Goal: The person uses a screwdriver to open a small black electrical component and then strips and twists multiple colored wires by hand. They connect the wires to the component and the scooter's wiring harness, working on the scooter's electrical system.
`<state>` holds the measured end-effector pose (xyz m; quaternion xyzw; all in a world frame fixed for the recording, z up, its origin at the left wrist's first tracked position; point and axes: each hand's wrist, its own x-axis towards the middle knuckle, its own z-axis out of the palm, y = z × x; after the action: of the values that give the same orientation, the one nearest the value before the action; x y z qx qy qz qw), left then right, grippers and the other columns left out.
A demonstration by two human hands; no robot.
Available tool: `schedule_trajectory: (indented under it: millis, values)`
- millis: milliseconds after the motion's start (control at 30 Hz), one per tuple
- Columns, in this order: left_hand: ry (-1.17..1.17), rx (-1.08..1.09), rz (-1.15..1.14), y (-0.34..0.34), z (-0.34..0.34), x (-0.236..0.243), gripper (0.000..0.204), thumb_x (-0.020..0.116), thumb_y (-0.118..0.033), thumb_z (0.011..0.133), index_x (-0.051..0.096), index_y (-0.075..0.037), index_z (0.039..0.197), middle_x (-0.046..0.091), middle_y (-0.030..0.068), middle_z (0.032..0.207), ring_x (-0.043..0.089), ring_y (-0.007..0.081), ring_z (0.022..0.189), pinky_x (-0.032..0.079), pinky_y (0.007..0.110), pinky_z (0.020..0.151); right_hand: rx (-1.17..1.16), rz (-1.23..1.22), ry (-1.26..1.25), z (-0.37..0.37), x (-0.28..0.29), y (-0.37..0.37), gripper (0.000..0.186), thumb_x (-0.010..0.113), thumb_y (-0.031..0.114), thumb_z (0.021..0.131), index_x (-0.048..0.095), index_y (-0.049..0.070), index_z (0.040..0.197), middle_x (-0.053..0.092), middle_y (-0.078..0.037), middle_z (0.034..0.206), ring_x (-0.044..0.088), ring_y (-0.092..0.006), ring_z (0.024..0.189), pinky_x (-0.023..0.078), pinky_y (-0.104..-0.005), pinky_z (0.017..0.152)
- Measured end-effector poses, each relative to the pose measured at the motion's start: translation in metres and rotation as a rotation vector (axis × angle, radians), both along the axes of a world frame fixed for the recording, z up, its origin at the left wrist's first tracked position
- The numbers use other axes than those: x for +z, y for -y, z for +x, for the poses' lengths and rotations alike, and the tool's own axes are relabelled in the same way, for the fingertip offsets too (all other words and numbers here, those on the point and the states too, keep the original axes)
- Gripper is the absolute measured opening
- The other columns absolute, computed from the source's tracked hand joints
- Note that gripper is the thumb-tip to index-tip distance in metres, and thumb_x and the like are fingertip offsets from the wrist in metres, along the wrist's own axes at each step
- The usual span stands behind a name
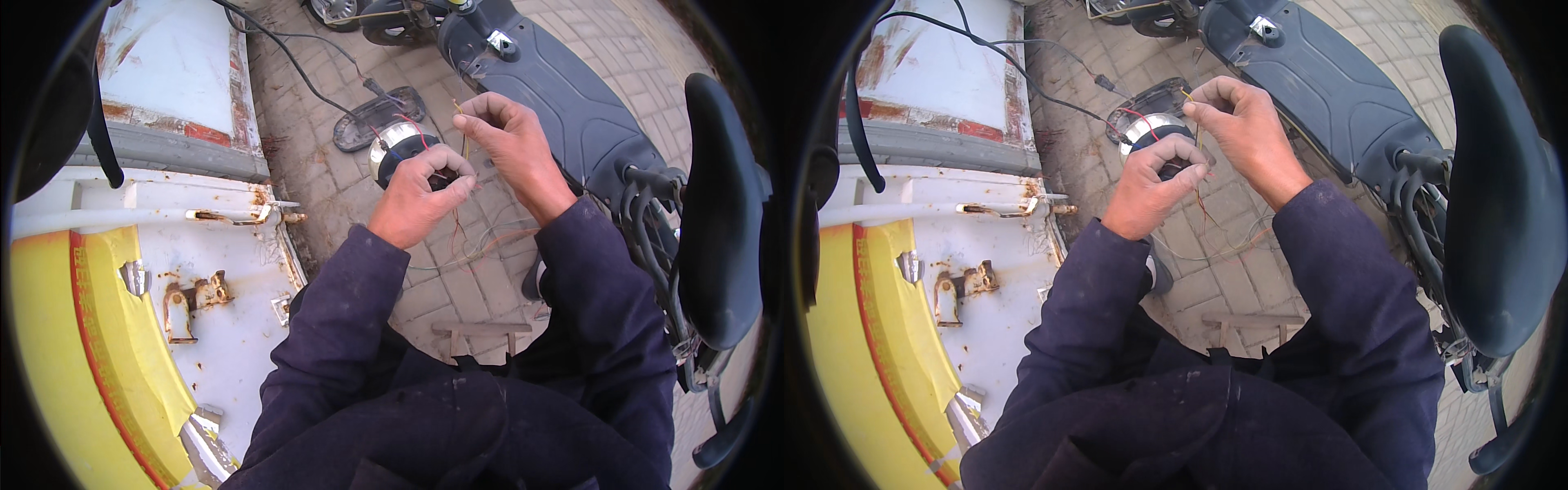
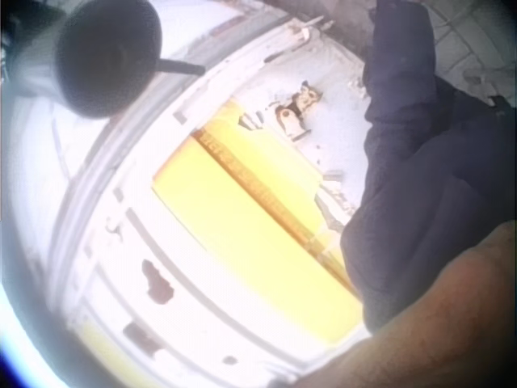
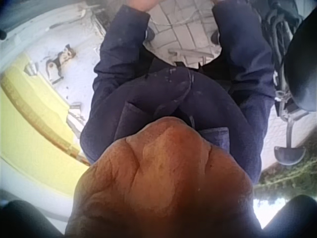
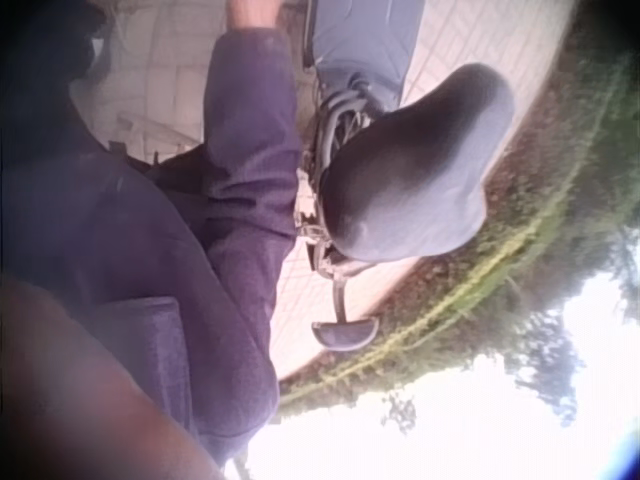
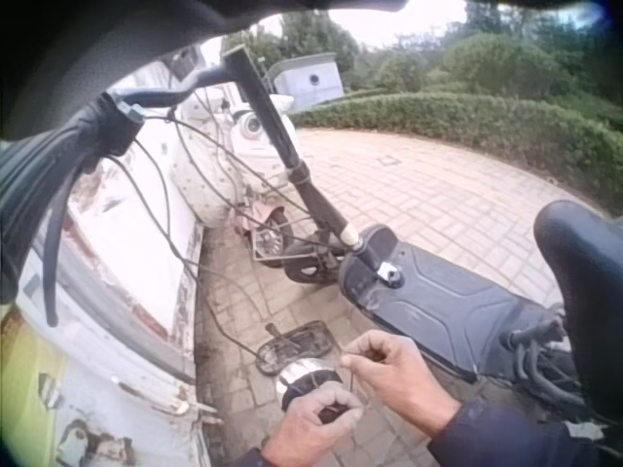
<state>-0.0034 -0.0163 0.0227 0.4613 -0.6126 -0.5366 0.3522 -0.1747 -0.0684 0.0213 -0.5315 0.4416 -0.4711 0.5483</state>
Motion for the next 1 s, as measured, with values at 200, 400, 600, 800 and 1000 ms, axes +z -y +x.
schedule_trajectory:
  millis: [200,400,600,800,1000]
  values:
    - [-0.173,0.335,-0.045,0.006,0.007,-0.005,0.011,0.068,-0.012,0.094,0.069,-0.001,0.096,0.066,-0.0006,0.091,0.059,0.0066,0.083,0.048,0.023,0.078,0.122,0.012,0.001,-0.011,0.012,-0.006,0.014,0.068,0.012,0.095,0.07,0.0,0.1,0.064,0.001,0.077,0.056,-0.0054,0.071,0.045,-0.0227,0.064]
    - [-0.279,0.309,0.051,0.005,0.014,-0.001,0.013,0.067,-0.012,0.095,0.067,-0.001,0.101,0.069,0.0046,0.092,0.064,0.0109,0.088,0.05,0.026,0.083,0.275,0.107,-0.047,-0.014,0.013,-0.022,0.016,0.067,0.014,0.098,0.07,0.003,0.109,0.065,0.002,0.077,0.056,-0.0033,0.065,0.042,-0.0202,0.055]
    - [-0.308,0.233,0.043,0.004,0.009,0.004,0.014,0.065,-0.015,0.095,0.065,-0.002,0.1,0.066,0.0024,0.088,0.06,0.0084,0.082,0.048,0.024,0.078,0.25,-0.037,-0.122,-0.014,0.008,-0.023,0.014,0.068,0.014,0.097,0.072,0.002,0.102,0.062,0.003,0.075,0.055,-0.0034,0.065,0.042,-0.0203,0.056]
    - [-0.317,0.221,0.058,0.003,0.006,0.002,0.017,0.065,-0.019,0.094,0.066,-0.004,0.101,0.061,-0.0013,0.085,0.052,0.0073,0.077,0.041,0.023,0.076,0.107,-0.063,-0.057,-0.011,0.007,-0.019,0.014,0.071,0.014,0.094,0.072,0.0,0.097,0.068,-0.001,0.08,0.057,-0.007,0.07,0.046,-0.0226,0.064]
    - [-0.329,0.229,0.071,0.001,0.003,0.009,0.023,0.065,-0.018,0.093,0.065,-0.002,0.11,0.065,0.0005,0.092,0.056,0.0075,0.085,0.044,0.024,0.082,0.209,0.138,0.049,-0.009,0.017,-0.023,0.011,0.067,0.012,0.096,0.07,0.003,0.099,0.069,-0.001,0.083,0.065,-0.0069,0.073,0.047,-0.0201,0.059]
